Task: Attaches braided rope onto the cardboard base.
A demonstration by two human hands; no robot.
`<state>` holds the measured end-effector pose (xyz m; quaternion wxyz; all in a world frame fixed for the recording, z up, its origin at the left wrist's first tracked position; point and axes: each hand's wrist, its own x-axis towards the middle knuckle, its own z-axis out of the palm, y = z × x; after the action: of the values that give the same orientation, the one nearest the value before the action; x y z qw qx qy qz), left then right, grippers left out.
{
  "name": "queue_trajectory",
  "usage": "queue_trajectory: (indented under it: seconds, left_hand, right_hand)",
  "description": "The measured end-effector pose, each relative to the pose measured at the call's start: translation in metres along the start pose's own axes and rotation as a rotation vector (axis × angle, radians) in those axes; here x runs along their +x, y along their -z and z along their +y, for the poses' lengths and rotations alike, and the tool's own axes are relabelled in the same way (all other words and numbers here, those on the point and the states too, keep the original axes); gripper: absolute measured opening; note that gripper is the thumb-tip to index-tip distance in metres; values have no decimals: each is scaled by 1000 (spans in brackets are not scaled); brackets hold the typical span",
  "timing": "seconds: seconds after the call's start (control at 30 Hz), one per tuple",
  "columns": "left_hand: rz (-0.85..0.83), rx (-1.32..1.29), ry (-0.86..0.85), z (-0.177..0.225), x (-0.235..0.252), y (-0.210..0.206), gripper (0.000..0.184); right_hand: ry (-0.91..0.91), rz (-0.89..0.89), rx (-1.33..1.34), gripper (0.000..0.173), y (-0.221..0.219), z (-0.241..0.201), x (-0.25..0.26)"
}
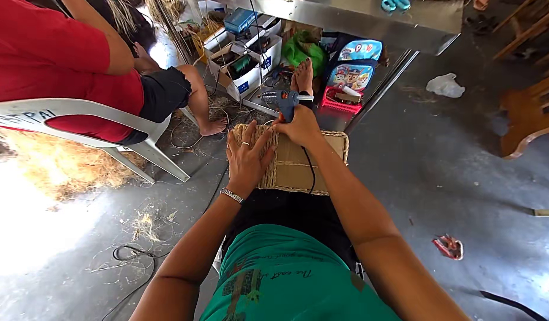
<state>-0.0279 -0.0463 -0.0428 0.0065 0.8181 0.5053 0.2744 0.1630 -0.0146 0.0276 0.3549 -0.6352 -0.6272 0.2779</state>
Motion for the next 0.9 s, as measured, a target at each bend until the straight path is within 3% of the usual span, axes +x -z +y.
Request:
queue_trajectory:
  seconds: [0.9]
  left_hand:
    - [31, -8, 16, 2, -16, 2, 47]
  right_hand:
    - [9, -50, -4, 22, -1, -5, -9]
